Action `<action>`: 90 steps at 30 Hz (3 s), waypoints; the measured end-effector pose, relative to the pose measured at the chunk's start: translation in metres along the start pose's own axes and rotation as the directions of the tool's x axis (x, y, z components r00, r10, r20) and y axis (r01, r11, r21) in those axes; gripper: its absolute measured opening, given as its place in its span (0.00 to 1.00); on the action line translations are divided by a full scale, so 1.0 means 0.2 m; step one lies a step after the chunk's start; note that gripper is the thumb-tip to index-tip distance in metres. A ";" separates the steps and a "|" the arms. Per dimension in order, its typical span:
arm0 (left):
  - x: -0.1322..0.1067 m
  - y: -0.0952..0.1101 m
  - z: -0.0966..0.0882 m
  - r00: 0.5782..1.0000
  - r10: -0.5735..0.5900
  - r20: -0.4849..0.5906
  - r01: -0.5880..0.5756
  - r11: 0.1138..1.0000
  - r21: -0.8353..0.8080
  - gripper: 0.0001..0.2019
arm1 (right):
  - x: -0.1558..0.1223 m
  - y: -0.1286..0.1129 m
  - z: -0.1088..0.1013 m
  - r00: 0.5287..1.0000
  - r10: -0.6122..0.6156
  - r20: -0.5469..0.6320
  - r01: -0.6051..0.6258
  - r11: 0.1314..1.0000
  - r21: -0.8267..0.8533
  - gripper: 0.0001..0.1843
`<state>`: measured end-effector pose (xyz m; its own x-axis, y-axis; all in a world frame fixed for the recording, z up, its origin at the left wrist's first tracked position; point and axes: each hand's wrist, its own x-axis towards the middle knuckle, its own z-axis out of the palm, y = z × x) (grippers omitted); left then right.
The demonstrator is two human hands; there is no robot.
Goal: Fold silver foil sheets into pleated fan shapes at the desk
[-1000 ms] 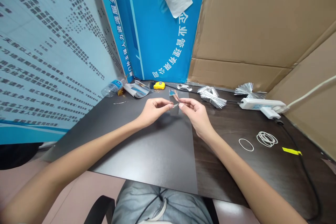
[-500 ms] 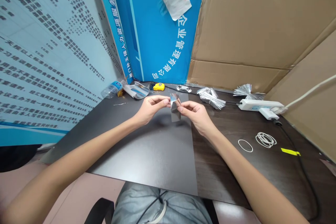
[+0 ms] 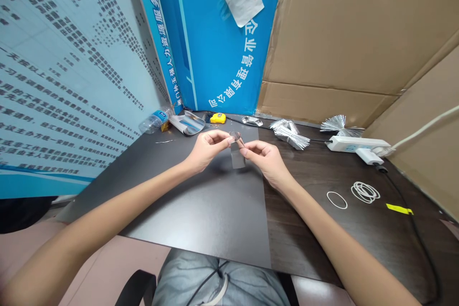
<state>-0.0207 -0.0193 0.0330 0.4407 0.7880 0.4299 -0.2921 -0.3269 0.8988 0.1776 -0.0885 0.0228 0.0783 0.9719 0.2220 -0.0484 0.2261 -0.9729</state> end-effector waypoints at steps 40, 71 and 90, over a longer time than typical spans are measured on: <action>-0.04 -0.06 0.04 0.997 -0.067 -0.037 0.066 0.998 -0.012 0.19 | 0.00 -0.05 -0.01 0.987 -0.122 -0.102 0.108 0.986 -0.126 0.21; -0.04 -0.03 0.03 1.000 -0.018 0.005 0.017 0.999 0.039 0.17 | 0.00 -0.05 -0.01 0.996 -0.041 -0.077 0.035 0.996 -0.083 0.22; -0.03 -0.04 0.03 0.999 -0.048 0.010 0.048 0.999 0.007 0.18 | 0.00 -0.06 -0.01 0.996 -0.038 -0.083 0.028 0.993 -0.113 0.24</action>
<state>-0.0157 -0.0257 0.0238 0.4626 0.7975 0.3873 -0.2648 -0.2926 0.9188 0.1806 -0.0921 0.0343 0.1622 0.9539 0.2525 0.0662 0.2448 -0.9673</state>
